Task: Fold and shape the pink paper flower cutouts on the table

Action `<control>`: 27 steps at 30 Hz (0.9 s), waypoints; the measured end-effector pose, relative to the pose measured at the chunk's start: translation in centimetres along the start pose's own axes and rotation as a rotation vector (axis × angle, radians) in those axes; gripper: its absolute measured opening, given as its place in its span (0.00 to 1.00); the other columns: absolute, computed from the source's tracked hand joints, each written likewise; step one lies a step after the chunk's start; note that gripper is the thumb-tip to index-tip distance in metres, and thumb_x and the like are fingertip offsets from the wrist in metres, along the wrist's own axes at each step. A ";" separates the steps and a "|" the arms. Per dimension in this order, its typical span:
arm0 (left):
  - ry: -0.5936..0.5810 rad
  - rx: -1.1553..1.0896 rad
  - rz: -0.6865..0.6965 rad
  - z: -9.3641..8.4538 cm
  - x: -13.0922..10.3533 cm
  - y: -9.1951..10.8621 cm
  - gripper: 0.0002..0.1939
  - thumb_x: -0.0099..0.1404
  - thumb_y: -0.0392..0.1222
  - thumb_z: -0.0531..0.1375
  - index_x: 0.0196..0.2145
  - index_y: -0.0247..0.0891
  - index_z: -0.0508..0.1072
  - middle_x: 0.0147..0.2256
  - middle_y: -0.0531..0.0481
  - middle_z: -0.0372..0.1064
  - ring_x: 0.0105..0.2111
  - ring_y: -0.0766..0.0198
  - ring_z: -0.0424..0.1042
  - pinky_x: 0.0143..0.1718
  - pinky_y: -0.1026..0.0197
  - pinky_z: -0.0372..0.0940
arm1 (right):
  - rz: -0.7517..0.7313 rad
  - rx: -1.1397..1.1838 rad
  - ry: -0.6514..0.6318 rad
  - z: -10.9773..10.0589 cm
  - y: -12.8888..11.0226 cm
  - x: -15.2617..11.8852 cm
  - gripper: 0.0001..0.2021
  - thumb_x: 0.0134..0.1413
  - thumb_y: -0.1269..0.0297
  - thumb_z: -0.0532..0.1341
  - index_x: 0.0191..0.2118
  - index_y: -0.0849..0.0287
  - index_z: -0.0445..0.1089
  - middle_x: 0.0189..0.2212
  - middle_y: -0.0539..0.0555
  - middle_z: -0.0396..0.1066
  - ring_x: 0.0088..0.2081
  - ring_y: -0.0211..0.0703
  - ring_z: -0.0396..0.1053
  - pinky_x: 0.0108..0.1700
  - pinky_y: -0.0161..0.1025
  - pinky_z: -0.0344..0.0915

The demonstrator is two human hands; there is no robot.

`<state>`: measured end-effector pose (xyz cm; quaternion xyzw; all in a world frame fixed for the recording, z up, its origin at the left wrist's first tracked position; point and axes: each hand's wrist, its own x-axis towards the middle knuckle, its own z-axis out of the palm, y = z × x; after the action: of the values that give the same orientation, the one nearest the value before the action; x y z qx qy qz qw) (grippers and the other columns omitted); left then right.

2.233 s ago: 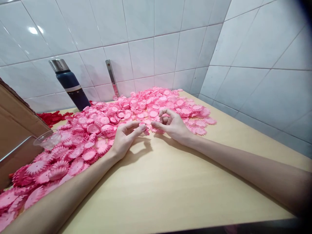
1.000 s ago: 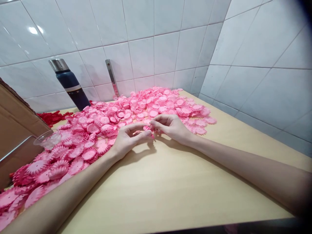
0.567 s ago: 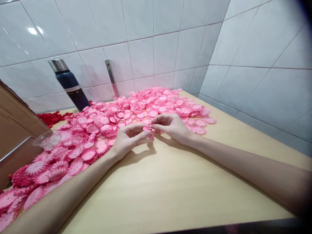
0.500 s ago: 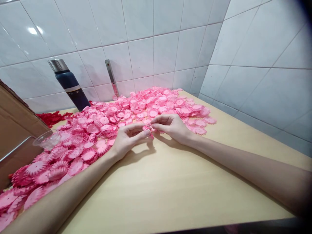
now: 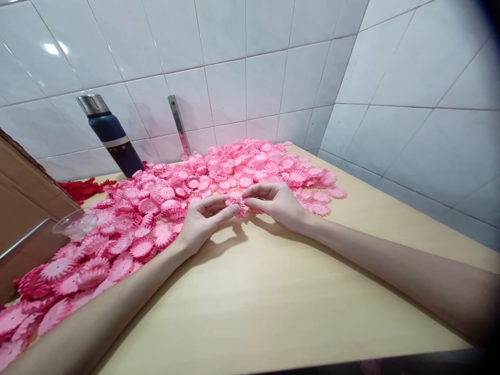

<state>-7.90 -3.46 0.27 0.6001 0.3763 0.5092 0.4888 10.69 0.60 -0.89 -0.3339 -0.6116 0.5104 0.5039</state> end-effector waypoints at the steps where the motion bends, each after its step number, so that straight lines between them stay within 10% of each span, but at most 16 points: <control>1: 0.013 0.006 -0.001 0.0 0.0 0.0 0.13 0.53 0.41 0.68 0.37 0.34 0.78 0.34 0.48 0.78 0.35 0.59 0.77 0.41 0.57 0.72 | -0.010 -0.001 0.007 0.0 0.0 0.0 0.08 0.39 0.67 0.69 0.29 0.63 0.75 0.25 0.51 0.74 0.26 0.36 0.70 0.29 0.34 0.68; 14: -0.024 0.033 0.001 0.2 -0.1 0.4 0.13 0.53 0.41 0.68 0.38 0.35 0.79 0.35 0.48 0.78 0.36 0.58 0.77 0.42 0.57 0.73 | 0.005 0.005 -0.058 0.2 -0.2 -0.3 0.10 0.39 0.64 0.70 0.30 0.62 0.76 0.27 0.52 0.75 0.27 0.41 0.74 0.32 0.38 0.72; 27: 0.086 0.050 0.001 0.2 0.1 0.2 0.13 0.52 0.45 0.68 0.34 0.34 0.78 0.32 0.48 0.77 0.35 0.59 0.76 0.39 0.62 0.70 | -0.049 -0.016 0.216 0.1 0.2 0.4 0.07 0.36 0.69 0.68 0.27 0.61 0.73 0.26 0.51 0.74 0.29 0.38 0.71 0.33 0.36 0.68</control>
<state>-7.73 -3.40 0.47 0.5899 0.4093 0.5253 0.4567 10.48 0.99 -1.01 -0.3761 -0.5659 0.4541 0.5763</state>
